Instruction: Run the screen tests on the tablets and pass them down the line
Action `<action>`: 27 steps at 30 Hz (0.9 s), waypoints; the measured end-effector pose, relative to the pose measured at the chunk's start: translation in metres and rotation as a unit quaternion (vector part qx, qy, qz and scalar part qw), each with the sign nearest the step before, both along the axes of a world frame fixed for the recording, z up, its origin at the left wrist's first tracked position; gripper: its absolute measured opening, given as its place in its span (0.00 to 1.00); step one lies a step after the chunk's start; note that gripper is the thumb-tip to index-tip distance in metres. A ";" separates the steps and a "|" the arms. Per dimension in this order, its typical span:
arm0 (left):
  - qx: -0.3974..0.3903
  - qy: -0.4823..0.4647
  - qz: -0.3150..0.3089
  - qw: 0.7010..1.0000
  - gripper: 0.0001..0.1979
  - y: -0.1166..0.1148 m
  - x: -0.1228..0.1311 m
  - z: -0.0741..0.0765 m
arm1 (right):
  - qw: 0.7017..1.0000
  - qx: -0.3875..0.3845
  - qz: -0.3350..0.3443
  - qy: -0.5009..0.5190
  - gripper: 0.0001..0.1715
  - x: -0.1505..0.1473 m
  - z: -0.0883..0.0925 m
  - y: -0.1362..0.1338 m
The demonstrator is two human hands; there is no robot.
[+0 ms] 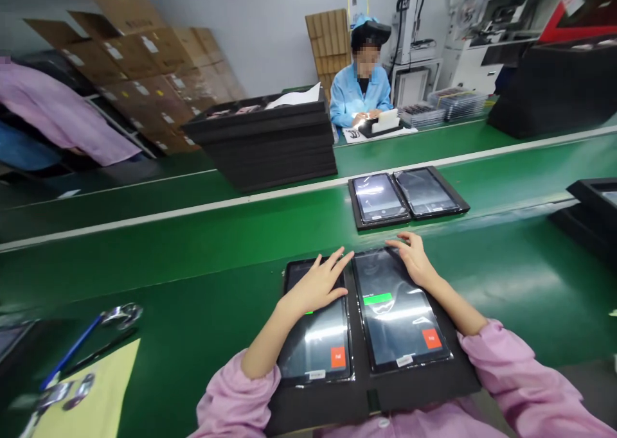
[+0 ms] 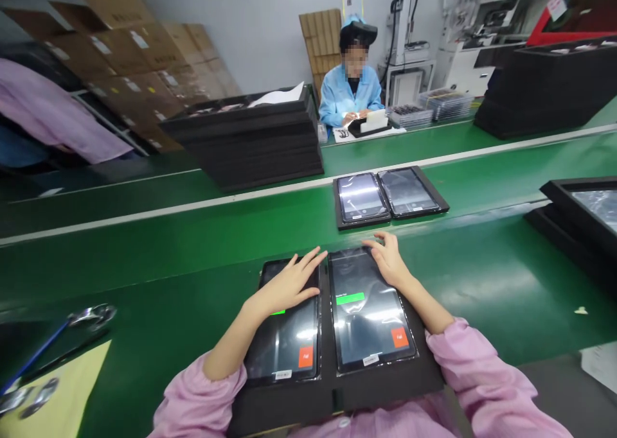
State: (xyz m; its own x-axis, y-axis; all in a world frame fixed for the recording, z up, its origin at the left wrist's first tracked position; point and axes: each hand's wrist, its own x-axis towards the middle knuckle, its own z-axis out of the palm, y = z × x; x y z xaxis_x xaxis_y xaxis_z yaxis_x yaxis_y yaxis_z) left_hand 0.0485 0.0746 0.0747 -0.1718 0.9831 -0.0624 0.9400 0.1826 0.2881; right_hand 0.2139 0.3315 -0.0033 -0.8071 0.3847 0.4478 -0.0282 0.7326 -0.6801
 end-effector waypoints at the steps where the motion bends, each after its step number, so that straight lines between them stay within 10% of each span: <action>1: 0.000 -0.002 -0.006 1.000 0.37 0.000 0.003 0.000 | 1.000 0.002 -0.006 -0.004 0.40 0.001 0.000 0.000; 8: 0.016 -0.005 -0.023 1.000 0.31 -0.012 0.015 0.015 | 0.999 -0.025 0.030 0.006 0.41 0.005 0.007 0.002; 18: 0.030 0.039 -0.018 0.999 0.38 -0.005 0.012 -0.006 | 0.999 -0.039 0.031 -0.008 0.40 0.005 0.010 0.001; 27: 0.038 0.099 0.114 0.988 0.22 -0.023 -0.010 0.009 | 0.995 -0.096 -0.006 0.021 0.39 0.003 0.008 0.005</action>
